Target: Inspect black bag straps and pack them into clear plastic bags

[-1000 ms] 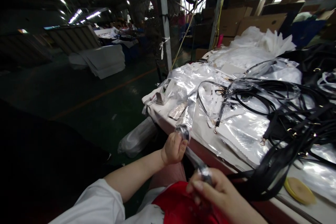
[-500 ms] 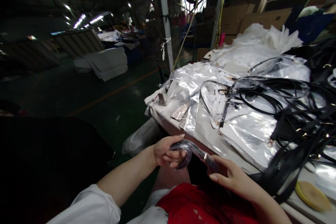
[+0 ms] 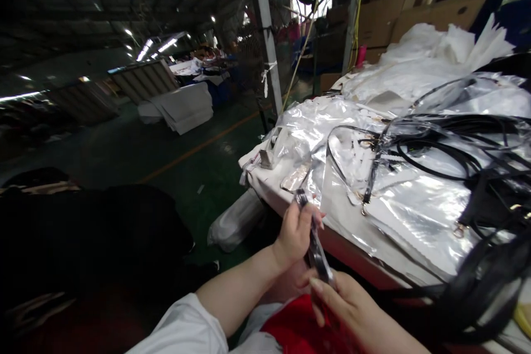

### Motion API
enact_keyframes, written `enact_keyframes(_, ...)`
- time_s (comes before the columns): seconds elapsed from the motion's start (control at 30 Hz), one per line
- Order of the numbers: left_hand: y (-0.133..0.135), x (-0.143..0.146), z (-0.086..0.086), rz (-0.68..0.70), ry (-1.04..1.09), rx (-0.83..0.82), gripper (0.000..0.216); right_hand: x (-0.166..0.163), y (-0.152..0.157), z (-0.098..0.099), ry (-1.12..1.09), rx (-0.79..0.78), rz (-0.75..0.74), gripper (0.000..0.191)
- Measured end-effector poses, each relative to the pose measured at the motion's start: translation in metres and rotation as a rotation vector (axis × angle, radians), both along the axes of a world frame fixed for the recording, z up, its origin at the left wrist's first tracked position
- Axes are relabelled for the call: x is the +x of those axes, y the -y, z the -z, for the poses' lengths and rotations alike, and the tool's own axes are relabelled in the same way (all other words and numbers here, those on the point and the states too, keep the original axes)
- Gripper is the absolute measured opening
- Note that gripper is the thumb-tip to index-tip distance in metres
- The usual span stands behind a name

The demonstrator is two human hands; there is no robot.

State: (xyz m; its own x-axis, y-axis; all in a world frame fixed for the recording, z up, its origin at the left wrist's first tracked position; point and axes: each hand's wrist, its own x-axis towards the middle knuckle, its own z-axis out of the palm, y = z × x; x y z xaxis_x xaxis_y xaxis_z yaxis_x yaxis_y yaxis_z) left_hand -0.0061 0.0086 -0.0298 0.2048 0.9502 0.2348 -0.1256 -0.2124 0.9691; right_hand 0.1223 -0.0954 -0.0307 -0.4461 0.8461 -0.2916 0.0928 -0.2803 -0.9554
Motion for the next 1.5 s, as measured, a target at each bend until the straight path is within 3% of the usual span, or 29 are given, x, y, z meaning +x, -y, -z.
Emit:
enact_keyframes(0.07, 0.013, 0.001, 0.014, 0.075, -0.420, 0.236, 0.039, 0.008, -0.002, -0.007, -0.114, -0.079, 0.069, 0.049)
enact_keyframes(0.17, 0.024, -0.008, 0.024, 0.253, -0.736, 0.443, 0.041, 0.033, -0.002, -0.001, -0.155, -0.168, 0.111, 0.042)
enact_keyframes(0.33, 0.027, -0.019, 0.025, 0.555, -1.023, 0.674, 0.048, 0.067, 0.007, 0.011, -0.081, -0.249, 0.024, 0.039)
enact_keyframes(0.47, 0.034, -0.016, 0.032, 0.687, -1.044, 0.649, 0.044, 0.080, 0.009, 0.004, 0.249, -0.058, -0.230, 0.037)
enact_keyframes(0.63, 0.036, -0.014, 0.046, 0.911, -0.904, 0.265, 0.044, 0.077, 0.012, -0.005, 0.746, 0.298, -0.245, 0.036)
enact_keyframes(0.73, 0.030, -0.017, 0.046, 1.139, -0.676, -0.233, 0.057, 0.068, 0.015, -0.004, 0.756, 0.365, -0.239, 0.031)
enact_keyframes(0.8, 0.025, -0.019, 0.043, 1.212, -0.435, -0.615, 0.063, 0.061, 0.019, 0.004, 0.691, 0.373, -0.157, 0.036)
enact_keyframes(0.87, 0.023, -0.020, 0.042, 1.212, -0.209, -0.881, 0.064, 0.051, 0.026, 0.020, 0.585, 0.363, -0.054, 0.042)
enact_keyframes(0.93, 0.023, -0.017, 0.044, 1.203, -0.025, -1.045, 0.065, 0.038, 0.034, 0.040, 0.458, 0.321, 0.058, 0.042)
enact_keyframes(1.03, 0.029, -0.008, 0.054, 1.122, 0.231, -1.212, 0.068, 0.019, 0.044, 0.067, 0.359, 0.234, 0.328, 0.045)
enact_keyframes(1.1, 0.033, -0.001, 0.063, 1.023, 0.335, -1.242, 0.068, 0.014, 0.045, 0.075, 0.354, 0.154, 0.459, 0.046)
enact_keyframes(1.2, 0.037, 0.006, 0.078, 0.876, 0.187, -1.107, 0.064, 0.026, 0.040, 0.071, 0.362, 0.099, 0.435, 0.043)
enact_keyframes(1.33, 0.037, 0.008, 0.086, 0.610, -0.122, -0.773, 0.047, 0.054, 0.034, 0.057, 0.402, 0.048, 0.180, 0.038)
enact_keyframes(1.43, 0.042, 0.010, 0.082, 0.694, -0.270, -0.427, 0.035, 0.061, 0.032, 0.052, 0.428, -0.016, 0.060, 0.038)
enact_keyframes(1.5, 0.047, 0.012, 0.077, 0.743, -0.340, -0.238, 0.031, 0.058, 0.032, 0.054, 0.425, -0.016, 0.094, 0.040)
